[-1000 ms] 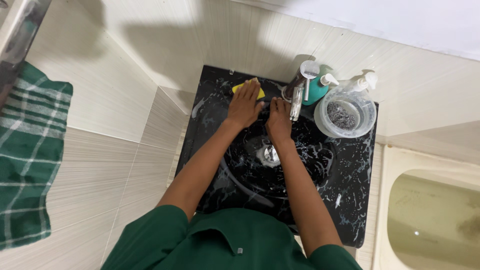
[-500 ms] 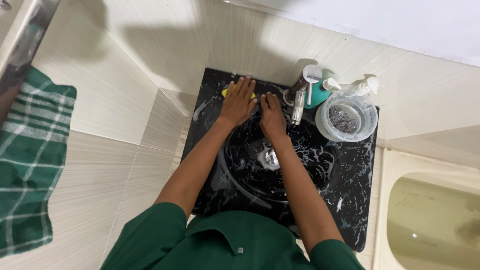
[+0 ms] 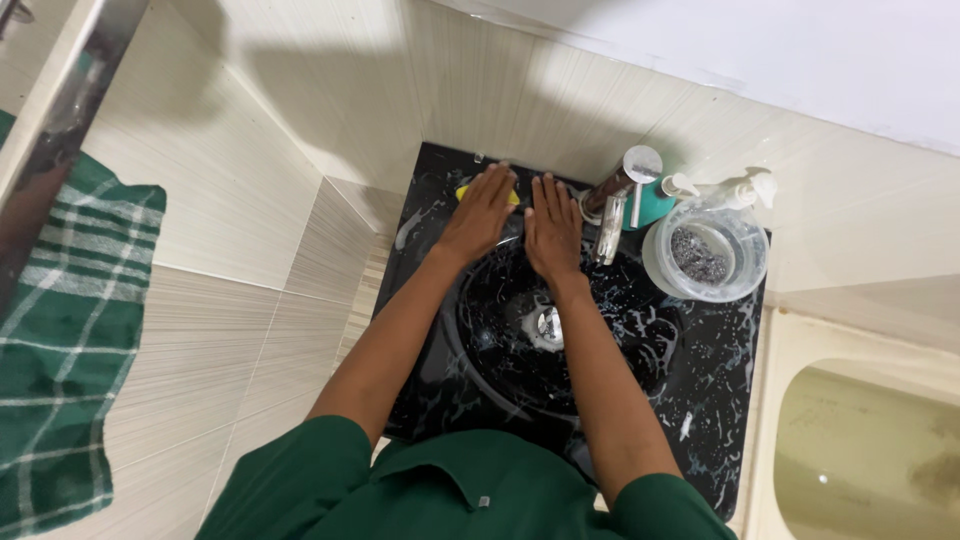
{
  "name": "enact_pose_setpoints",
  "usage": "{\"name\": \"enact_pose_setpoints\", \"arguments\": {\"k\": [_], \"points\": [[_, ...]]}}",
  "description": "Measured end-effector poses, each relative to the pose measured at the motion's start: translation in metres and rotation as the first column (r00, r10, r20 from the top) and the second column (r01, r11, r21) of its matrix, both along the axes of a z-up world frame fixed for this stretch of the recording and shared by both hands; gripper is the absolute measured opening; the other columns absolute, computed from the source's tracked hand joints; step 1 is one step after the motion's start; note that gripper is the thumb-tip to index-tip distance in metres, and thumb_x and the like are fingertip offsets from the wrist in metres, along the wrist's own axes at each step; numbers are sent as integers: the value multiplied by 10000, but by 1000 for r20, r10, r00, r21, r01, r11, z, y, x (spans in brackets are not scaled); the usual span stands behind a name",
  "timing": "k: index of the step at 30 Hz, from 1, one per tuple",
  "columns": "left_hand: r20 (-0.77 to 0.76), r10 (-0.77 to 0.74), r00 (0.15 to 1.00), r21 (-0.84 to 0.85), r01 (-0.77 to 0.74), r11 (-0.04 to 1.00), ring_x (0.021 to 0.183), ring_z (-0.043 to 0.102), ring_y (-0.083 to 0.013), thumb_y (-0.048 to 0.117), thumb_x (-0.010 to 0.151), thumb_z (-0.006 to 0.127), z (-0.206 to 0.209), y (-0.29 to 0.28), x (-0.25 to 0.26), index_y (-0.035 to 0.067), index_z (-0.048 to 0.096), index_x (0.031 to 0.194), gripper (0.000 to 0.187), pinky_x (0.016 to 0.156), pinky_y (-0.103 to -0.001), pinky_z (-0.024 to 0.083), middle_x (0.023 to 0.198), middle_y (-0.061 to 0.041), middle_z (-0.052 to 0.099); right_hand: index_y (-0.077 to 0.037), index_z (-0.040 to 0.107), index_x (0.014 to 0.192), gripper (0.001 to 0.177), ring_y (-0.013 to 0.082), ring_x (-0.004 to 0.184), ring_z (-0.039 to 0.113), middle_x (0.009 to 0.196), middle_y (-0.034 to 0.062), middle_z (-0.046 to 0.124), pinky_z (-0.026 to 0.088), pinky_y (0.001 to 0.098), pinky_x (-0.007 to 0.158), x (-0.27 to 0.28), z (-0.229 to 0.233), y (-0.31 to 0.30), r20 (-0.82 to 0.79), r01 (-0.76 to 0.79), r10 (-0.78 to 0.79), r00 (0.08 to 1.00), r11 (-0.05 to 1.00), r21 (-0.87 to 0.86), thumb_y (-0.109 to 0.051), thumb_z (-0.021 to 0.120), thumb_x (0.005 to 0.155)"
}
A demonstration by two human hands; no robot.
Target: The person scrubs a black marble bathroom sink and countertop using a yellow sponge. They clean the basin, the drain area, and the surrounding flat surfaces while water runs from the faucet. The person also wipes the area around the faucet and soap dispensers.
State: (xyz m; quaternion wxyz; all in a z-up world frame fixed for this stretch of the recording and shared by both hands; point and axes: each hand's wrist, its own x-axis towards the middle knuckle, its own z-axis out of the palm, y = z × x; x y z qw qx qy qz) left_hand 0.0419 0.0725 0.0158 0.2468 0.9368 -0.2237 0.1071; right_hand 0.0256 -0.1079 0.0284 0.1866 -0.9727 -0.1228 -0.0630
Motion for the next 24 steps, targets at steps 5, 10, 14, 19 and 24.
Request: {"name": "enact_pose_setpoints", "arguments": {"k": [5, 10, 14, 19, 24], "points": [[69, 283, 957, 72, -288, 955, 1559, 268, -338, 268, 1114, 408, -6, -3, -35, -49, 343, 1567, 556, 1291, -473, 190, 1644, -220, 338, -91, 323, 1618, 552, 304, 1564, 239, 1688, 121, 295, 179, 490, 1254, 0, -2, 0, -9, 10, -11, 1000, 1000, -23, -324, 310, 1117], [-61, 79, 995, 68, -75, 995, 1556, 254, -314, 287, 1089, 390, 10, -5, -29, -24, 318, 1579, 585, 1275, -452, 180, 1657, -190, 310, -89, 349, 1612, 560, 315, 1550, 277, 1676, 125, 328, 209, 499, 1242, 0, -4, 2, 34, 21, -20, 999, 999, -27, -322, 331, 1103], [-110, 151, 982, 104, -140, 985, 1558, 225, -320, 296, 1094, 370, 19, 8, -5, -24, 291, 1591, 596, 1271, -450, 167, 1666, -192, 269, -86, 369, 1603, 548, 326, 1539, 303, 1665, 132, 350, 221, 509, 1235, -1, -3, 3, 82, 25, -23, 996, 999, -32, -316, 344, 1106], [-54, 301, 952, 155, -290, 944, 1554, 221, -340, 317, 1089, 382, 10, 4, -25, -33, 289, 1579, 609, 1262, -464, 160, 1665, -207, 267, -83, 373, 1605, 548, 328, 1537, 305, 1664, 133, 356, 223, 509, 1235, -1, -4, 3, 86, 31, -27, 996, 998, -50, -309, 350, 1106], [-80, 136, 988, 75, -130, 989, 1577, 213, -314, 333, 1096, 379, 12, 1, -19, -18, 271, 1602, 626, 1292, -457, 161, 1684, -190, 262, -80, 381, 1603, 547, 327, 1538, 313, 1663, 130, 362, 224, 505, 1240, 0, -4, 5, 96, 36, -32, 995, 998, -44, -310, 361, 1107]]}}
